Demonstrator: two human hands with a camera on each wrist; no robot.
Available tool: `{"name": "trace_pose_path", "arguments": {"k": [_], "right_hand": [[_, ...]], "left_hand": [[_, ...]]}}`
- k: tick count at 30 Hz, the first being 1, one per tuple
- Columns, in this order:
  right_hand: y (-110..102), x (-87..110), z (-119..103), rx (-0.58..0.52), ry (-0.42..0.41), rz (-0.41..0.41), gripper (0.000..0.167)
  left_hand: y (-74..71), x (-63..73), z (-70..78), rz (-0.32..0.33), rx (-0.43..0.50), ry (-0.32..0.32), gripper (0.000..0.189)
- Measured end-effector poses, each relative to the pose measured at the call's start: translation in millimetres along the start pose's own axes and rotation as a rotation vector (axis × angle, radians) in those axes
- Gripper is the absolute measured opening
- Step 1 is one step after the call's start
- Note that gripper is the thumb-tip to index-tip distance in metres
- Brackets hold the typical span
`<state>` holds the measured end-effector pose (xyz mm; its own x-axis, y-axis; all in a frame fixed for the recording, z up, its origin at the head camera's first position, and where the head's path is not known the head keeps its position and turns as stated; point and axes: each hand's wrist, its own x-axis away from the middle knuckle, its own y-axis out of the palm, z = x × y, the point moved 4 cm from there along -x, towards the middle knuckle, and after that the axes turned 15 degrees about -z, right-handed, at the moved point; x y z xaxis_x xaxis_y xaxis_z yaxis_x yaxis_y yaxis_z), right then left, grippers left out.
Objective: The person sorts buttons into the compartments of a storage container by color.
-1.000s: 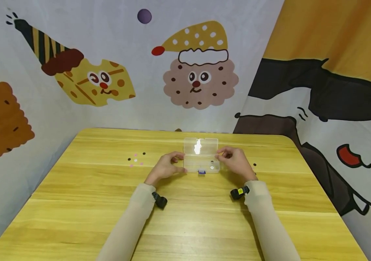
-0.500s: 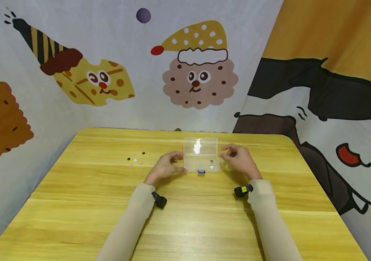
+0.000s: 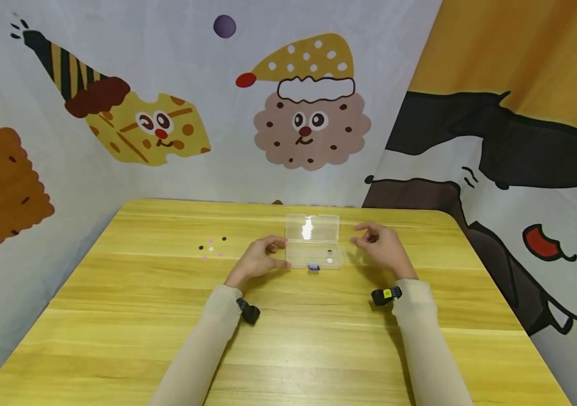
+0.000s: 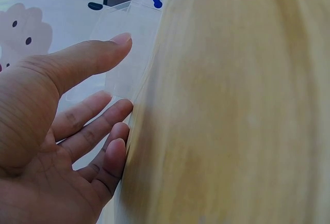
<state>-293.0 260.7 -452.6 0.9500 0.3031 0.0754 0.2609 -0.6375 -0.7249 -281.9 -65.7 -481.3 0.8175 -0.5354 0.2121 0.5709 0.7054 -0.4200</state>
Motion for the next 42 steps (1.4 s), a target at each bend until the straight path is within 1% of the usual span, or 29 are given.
{"name": "trace_pose_path", "arguments": {"k": [5,10,14,18,24,32,37,42], "right_hand": [[-12,7.6,5,-0.029,0.034,0.029,0.043],[-19,11.5,7,-0.044,0.024,0.048,0.042],[-22,13.5,10,-0.031,0.023,0.060,0.042],[-25,16.5,13,-0.027,0.033,0.054,0.046],[-34,22.9,20,0.009,0.052,0.043,0.050],[-46,32.4,31,0.041,0.078,0.055,0.049],[-49,37.9,40,0.059,0.104,0.044,0.046],[-49,40.7,49,0.073,0.113,0.036,0.046]], "left_hand": [[0.6,0.4,-0.5,-0.006,-0.004,0.009,0.063],[0.4,-0.1,-2.9,-0.008,-0.008,0.001,0.063],[0.4,-1.0,-3.7,-0.005,-0.008,0.005,0.063],[0.9,-2.0,-4.3,-0.006,-0.013,0.008,0.063],[0.1,-1.8,-4.7,0.001,-0.014,0.011,0.063],[-0.7,-2.9,-4.4,0.004,-0.017,0.010,0.064],[-0.7,-2.9,-3.1,0.005,-0.016,0.006,0.063],[-1.3,-2.2,-3.8,0.006,-0.012,0.008,0.063]]}}
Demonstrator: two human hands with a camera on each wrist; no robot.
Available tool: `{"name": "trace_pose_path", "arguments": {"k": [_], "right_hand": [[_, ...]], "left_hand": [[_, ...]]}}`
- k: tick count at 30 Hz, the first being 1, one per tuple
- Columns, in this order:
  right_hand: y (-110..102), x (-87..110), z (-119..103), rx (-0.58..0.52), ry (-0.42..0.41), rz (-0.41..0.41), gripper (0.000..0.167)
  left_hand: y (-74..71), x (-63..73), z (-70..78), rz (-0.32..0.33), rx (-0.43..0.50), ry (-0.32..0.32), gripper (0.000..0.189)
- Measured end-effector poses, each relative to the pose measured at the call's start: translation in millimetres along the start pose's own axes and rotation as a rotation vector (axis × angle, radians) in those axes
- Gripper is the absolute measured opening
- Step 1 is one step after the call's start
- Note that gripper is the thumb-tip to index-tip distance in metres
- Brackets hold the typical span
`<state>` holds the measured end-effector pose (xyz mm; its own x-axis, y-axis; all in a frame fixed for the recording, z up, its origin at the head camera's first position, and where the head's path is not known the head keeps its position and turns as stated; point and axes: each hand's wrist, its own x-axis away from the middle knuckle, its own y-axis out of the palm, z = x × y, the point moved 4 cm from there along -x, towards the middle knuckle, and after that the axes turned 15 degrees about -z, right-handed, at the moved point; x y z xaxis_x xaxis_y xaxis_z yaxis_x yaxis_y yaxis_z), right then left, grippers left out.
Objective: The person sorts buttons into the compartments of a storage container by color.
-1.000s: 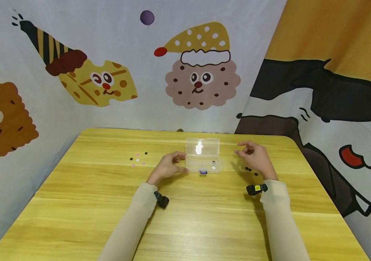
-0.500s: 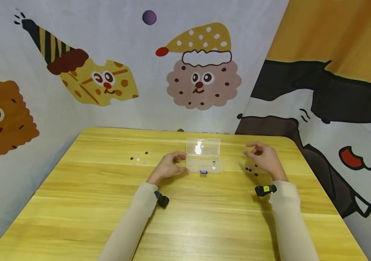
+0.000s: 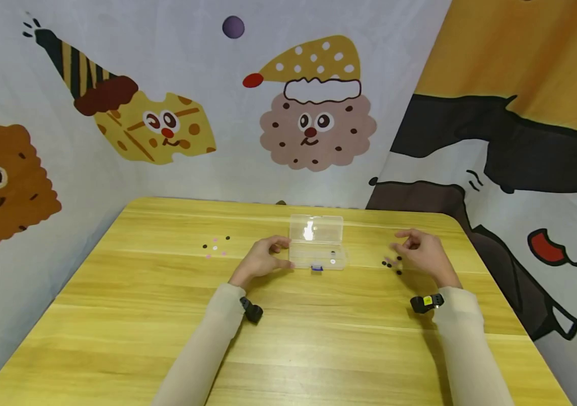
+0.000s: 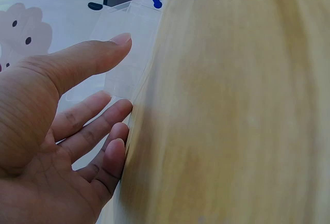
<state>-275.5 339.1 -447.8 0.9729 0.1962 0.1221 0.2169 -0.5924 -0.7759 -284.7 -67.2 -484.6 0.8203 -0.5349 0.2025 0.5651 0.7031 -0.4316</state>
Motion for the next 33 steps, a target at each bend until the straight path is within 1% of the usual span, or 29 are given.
{"name": "trace_pose_path", "arguments": {"k": [7,13,19,26,33], "right_hand": [[2,3.2,16,0.027,0.031,-0.024,0.048],[3,6.4,24,0.043,0.046,-0.064,0.047],[4,7.1,28,0.065,0.030,-0.095,0.037],[7,6.9,34,0.081,0.036,-0.144,0.034],[8,4.3,35,0.110,0.015,-0.163,0.022]], "left_hand": [[0.6,0.6,0.0,-0.010,0.007,0.002,0.063],[0.6,0.5,0.0,-0.011,0.007,0.006,0.062],[0.8,1.7,-0.9,-0.013,0.015,0.006,0.063],[1.5,2.1,-0.8,-0.013,0.025,0.007,0.062],[1.2,1.6,-2.3,-0.014,0.025,0.002,0.063]]}}
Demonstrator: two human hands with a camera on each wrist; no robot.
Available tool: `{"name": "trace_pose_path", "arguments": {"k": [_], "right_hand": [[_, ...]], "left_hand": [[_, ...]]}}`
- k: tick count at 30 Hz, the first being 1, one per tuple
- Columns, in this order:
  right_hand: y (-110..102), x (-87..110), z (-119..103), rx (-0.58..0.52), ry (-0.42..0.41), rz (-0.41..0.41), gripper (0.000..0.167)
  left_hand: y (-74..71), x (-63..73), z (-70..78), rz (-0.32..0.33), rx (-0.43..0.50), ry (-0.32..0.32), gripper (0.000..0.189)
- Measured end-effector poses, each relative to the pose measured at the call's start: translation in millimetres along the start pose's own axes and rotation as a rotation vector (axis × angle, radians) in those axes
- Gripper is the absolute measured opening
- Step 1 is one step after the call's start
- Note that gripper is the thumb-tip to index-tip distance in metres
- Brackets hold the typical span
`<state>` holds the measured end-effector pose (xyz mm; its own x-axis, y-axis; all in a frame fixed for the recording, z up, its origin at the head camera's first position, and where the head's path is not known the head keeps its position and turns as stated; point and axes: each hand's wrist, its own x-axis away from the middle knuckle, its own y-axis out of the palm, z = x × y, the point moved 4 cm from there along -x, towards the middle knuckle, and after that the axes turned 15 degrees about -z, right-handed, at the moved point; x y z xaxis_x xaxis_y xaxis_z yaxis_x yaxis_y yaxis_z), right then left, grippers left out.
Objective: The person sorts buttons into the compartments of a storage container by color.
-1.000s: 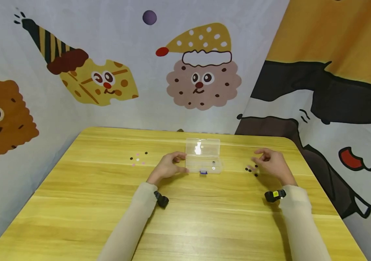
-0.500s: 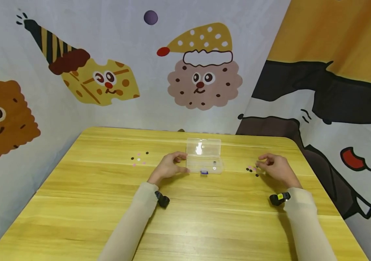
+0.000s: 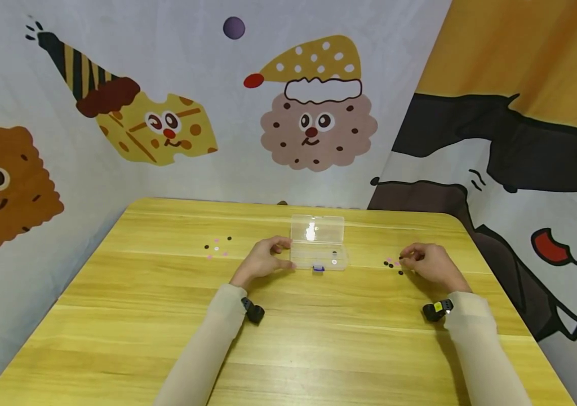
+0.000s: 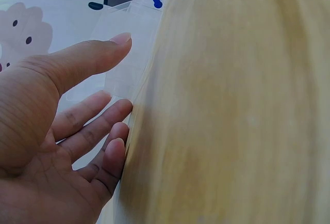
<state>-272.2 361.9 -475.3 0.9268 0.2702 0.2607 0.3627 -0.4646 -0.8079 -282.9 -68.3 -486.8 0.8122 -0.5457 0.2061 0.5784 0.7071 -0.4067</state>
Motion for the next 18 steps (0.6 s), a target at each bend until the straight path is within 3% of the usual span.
{"name": "trace_pose_path", "arguments": {"k": [18], "right_hand": [[2.1,-0.4,2.7,0.008,0.004,0.005,0.015]], "left_hand": [[0.4,-0.1,0.6,0.002,0.004,-0.001,0.063]]}}
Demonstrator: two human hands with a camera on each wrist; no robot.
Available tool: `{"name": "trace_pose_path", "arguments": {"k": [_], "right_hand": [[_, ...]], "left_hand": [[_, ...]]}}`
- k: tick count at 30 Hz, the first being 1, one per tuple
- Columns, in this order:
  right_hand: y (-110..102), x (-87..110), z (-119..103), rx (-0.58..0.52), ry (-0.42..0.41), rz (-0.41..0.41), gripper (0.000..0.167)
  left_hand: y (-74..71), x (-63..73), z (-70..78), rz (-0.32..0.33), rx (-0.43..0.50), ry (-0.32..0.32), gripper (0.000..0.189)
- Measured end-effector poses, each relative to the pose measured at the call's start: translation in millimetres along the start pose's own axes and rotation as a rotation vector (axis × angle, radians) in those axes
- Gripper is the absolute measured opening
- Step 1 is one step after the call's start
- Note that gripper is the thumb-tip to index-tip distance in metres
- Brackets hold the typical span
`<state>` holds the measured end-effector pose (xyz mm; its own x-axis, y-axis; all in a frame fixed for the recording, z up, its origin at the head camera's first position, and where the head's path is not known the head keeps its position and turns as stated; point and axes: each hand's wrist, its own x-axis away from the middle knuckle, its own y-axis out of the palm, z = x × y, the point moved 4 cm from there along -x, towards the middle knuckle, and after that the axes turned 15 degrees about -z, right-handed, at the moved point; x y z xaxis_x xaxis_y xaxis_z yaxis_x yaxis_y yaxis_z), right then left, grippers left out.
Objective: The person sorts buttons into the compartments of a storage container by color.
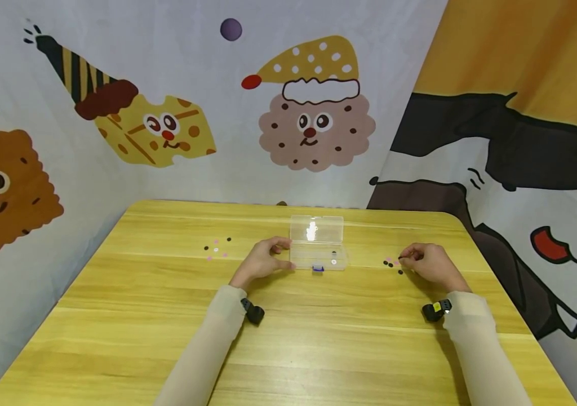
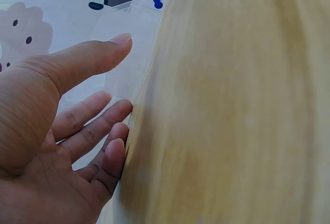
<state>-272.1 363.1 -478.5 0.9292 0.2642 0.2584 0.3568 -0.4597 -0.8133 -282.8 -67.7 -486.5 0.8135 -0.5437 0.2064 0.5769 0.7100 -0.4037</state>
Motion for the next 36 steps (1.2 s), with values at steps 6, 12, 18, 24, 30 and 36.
{"name": "trace_pose_path", "arguments": {"k": [6,12,18,24,30,36], "right_hand": [[0.0,-0.8,-1.4,-0.005,0.003,-0.003,0.015],[0.5,-2.2,1.0,-0.008,0.009,-0.009,0.015],[0.1,-2.2,0.7,-0.006,0.014,-0.011,0.014],[-0.9,-2.5,-2.9,0.010,0.006,-0.005,0.016],[-1.2,-1.6,-4.5,0.005,0.000,-0.010,0.017],[-1.0,-0.5,-4.4,0.017,-0.005,-0.008,0.017]], "left_hand": [[0.1,1.0,1.3,-0.004,-0.001,0.000,0.063],[-0.2,1.6,2.6,-0.003,-0.010,0.006,0.062],[-0.2,0.9,1.9,-0.003,-0.004,0.002,0.063],[0.4,0.0,0.2,0.002,-0.005,-0.004,0.063],[1.0,0.4,1.5,0.004,-0.010,-0.003,0.063],[0.6,-0.2,1.0,0.007,-0.011,-0.008,0.063]]}}
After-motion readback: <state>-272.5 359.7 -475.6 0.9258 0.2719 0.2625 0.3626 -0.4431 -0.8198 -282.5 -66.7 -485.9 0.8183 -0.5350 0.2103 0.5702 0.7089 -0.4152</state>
